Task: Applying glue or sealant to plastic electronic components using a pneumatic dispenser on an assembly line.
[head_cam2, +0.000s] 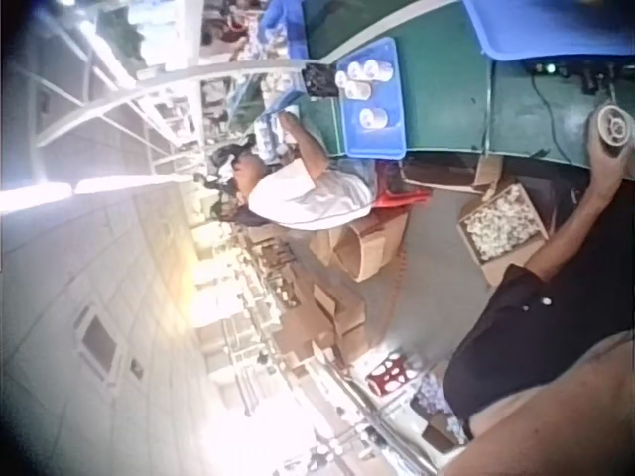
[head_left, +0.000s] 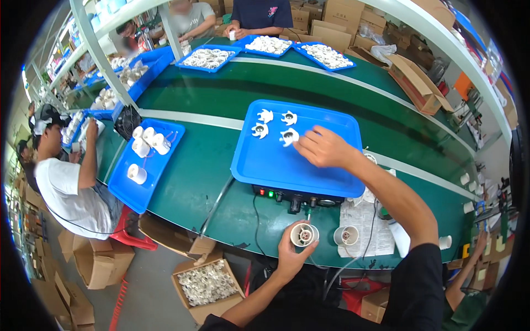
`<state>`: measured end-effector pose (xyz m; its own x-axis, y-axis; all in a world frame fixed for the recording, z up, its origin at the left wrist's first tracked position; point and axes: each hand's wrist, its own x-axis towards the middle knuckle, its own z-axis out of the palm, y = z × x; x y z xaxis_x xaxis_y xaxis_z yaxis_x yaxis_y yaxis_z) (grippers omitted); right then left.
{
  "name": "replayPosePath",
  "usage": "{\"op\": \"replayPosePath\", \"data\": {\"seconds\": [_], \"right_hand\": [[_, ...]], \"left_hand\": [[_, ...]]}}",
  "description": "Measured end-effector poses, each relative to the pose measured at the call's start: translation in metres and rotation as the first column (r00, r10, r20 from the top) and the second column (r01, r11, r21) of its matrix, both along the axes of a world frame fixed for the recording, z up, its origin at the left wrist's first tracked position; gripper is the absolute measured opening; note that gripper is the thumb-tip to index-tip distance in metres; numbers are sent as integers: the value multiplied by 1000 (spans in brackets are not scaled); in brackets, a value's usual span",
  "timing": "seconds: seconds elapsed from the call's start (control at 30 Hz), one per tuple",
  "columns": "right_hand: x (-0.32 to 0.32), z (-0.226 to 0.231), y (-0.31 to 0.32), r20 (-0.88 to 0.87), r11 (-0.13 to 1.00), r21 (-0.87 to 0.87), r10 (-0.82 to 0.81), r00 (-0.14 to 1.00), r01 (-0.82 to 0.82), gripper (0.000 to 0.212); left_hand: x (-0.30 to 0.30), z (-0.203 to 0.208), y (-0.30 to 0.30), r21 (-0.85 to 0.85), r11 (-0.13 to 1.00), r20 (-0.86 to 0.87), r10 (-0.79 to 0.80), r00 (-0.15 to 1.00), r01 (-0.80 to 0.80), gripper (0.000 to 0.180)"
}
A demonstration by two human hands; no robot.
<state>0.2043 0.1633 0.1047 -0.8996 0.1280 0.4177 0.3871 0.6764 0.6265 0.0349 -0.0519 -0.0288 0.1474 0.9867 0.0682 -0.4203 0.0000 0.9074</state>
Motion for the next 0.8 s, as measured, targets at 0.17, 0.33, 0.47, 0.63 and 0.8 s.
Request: {"op": "replayPosePath", "data": {"seconds": [0.17,0.33,0.47,0.63,0.8], "right_hand": [[12,38,-108,-29,987,-33,156,987,-157,20],[18,21,-166,-258,932,-330,63,964,-149,16],[-12,-8,-224,-405,234,-839,-873,274,-492,7],[-20,-28,-234,30,-98,-756,-993,116,-647,10],[-32,-25,-234,-67,37,-929,-995,69,-367,11]], "left_hand": [[-7,-1,3,-25,996,-11,-83,996,83,58],[-11,3,13,143,989,-266,13,964,26,60],[-6,9,22,266,962,-372,37,927,68,61],[-5,12,18,369,921,-516,92,852,124,60],[-3,17,17,388,909,-559,101,823,152,59]]}}
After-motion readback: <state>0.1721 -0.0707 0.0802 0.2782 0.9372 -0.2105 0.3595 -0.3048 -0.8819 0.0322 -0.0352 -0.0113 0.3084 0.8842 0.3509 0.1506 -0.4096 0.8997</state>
